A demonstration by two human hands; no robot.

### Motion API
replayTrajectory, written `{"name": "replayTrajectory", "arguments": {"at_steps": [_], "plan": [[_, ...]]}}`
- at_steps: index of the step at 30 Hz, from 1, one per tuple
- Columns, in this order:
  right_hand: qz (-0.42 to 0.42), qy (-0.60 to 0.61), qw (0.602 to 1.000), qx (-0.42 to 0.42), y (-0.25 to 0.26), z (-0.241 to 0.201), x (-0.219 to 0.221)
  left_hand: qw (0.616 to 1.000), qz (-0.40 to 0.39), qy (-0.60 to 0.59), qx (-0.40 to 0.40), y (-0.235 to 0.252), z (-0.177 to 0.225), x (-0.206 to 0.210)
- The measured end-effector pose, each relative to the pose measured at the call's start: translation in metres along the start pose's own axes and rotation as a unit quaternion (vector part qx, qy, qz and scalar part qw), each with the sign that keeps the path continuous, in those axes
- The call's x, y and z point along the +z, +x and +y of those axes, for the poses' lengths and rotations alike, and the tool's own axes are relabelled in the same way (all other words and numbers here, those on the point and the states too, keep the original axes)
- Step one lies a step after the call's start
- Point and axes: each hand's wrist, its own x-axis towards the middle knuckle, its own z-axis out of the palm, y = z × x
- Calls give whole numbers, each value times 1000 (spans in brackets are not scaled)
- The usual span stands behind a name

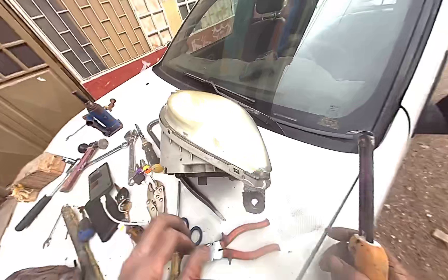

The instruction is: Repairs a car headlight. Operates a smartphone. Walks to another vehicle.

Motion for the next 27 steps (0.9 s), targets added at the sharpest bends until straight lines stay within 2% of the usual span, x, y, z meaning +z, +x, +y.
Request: {"name": "replayTrajectory", "arguments": {"at_steps": [4, 9, 21, 24, 27], "plan": [[5, 5, 1000, 0, 20, -1, 6, 998, 53, -12, 27, 7, 28, 54], [-2, 1, 1000, 0, 30, 1, 7, 997, 67, -6, 41, 33, 43, 78], [6, 16, 1000, 5, 29, 1, 7, 992, 1, 116, 55, 58, 56, 73], [6, 18, 1000, 3, 29, 0, 7, 998, -20, 56, 27, 61, 58, 71], [5, 19, 1000, 5, 29, 1, 6, 1000, -7, -6, 26, 57, 61, 71]]}}
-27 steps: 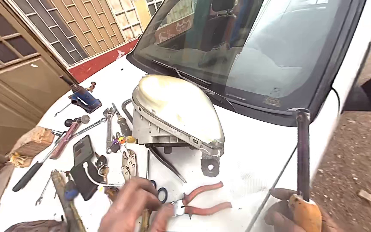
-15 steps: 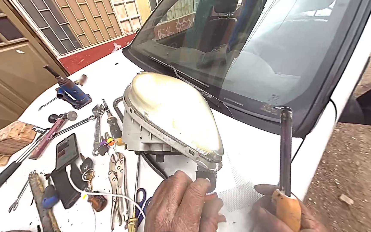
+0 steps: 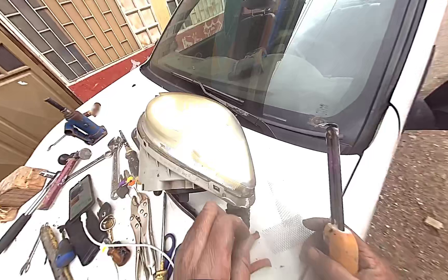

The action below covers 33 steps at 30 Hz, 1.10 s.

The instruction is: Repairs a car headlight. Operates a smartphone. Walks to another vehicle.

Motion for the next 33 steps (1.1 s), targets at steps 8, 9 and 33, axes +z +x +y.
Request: {"name": "replayTrajectory", "arguments": {"at_steps": [8, 9, 33], "plan": [[-5, 13, 1000, -13, 1, 5, -2, 994, 104, -36, 16, -27, -10, -1], [-5, 13, 1000, -12, 2, 5, -2, 994, 105, -14, 15, -26, -11, 2], [-27, 21, 999, -19, 4, 9, -6, 878, 27, -450, -162, -11, -26, 28]]}}
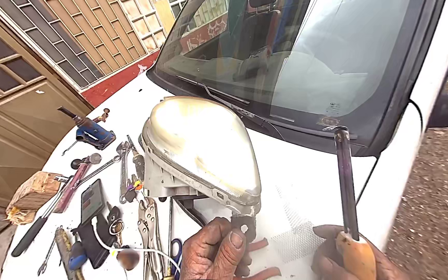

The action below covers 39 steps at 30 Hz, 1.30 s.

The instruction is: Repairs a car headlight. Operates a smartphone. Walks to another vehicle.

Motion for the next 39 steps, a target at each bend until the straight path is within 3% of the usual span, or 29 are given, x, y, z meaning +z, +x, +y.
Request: {"name": "replayTrajectory", "arguments": {"at_steps": [4, 7, 15, 17, 23, 29, 35, 39], "plan": [[4, 3, 1000, 5, -1, -1, 0, 993, -20, -103, -46, 1, -5, -6], [3, 9, 1000, 2, -1, 1, 0, 979, 17, -188, -79, 2, -10, -5], [2, 8, 1000, -5, -2, -1, 1, 997, 58, 52, -10, 0, 14, 13], [3, 4, 1000, -3, -2, -1, 1, 997, 60, 40, -21, 0, 14, 14], [4, 4, 1000, 0, -2, -2, 0, 982, 23, -157, -98, -1, 4, 6], [14, -6, 1000, 7, -3, -3, 2, 989, 108, -57, -80, -2, 20, 23], [13, -10, 1000, 6, -3, -2, 1, 988, 67, -124, -68, -3, 4, 15], [20, -14, 1000, 9, -4, -3, 2, 990, 108, -69, -56, -4, 11, 24]]}}
